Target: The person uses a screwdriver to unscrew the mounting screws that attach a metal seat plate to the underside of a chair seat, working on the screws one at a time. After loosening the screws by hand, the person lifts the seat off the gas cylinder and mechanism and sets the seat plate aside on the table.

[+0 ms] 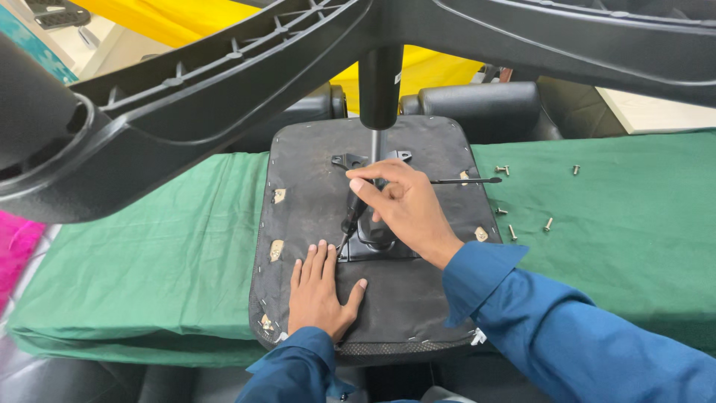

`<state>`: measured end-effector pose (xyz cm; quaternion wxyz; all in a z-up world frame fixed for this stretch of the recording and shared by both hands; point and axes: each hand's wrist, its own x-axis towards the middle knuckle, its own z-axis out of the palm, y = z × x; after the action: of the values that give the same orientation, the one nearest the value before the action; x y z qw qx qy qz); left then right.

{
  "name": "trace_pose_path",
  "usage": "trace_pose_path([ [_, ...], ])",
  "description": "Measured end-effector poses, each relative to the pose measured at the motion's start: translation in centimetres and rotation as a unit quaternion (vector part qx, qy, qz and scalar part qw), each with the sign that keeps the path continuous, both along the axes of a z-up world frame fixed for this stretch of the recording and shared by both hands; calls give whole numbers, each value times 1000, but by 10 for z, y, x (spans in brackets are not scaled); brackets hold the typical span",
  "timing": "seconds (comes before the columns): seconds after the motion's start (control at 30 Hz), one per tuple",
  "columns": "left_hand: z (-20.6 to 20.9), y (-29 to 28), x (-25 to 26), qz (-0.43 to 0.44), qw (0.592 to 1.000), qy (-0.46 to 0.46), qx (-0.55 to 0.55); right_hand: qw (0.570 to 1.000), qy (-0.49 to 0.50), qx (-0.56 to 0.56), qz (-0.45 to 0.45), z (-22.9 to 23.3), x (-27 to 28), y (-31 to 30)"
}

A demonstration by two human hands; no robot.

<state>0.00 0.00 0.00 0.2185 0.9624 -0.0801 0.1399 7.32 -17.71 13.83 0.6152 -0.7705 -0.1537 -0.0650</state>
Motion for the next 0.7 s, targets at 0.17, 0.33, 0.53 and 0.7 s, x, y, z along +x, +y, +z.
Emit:
trace_pose_path([
  [0.17,2,0,-1,5,1000,18,-4,1000,8,-11,16,5,3,8],
  [0.33,4,-1,-1,6,1000,22,-8,996,72,32,40,6,0,10],
  [0.53,3,-1,-1,10,999,29,-13,998,-53,-12,32,3,-5,21],
  [0.7,2,-1,2,23,999,19,-23,994,90,52,42,6,-6,20],
])
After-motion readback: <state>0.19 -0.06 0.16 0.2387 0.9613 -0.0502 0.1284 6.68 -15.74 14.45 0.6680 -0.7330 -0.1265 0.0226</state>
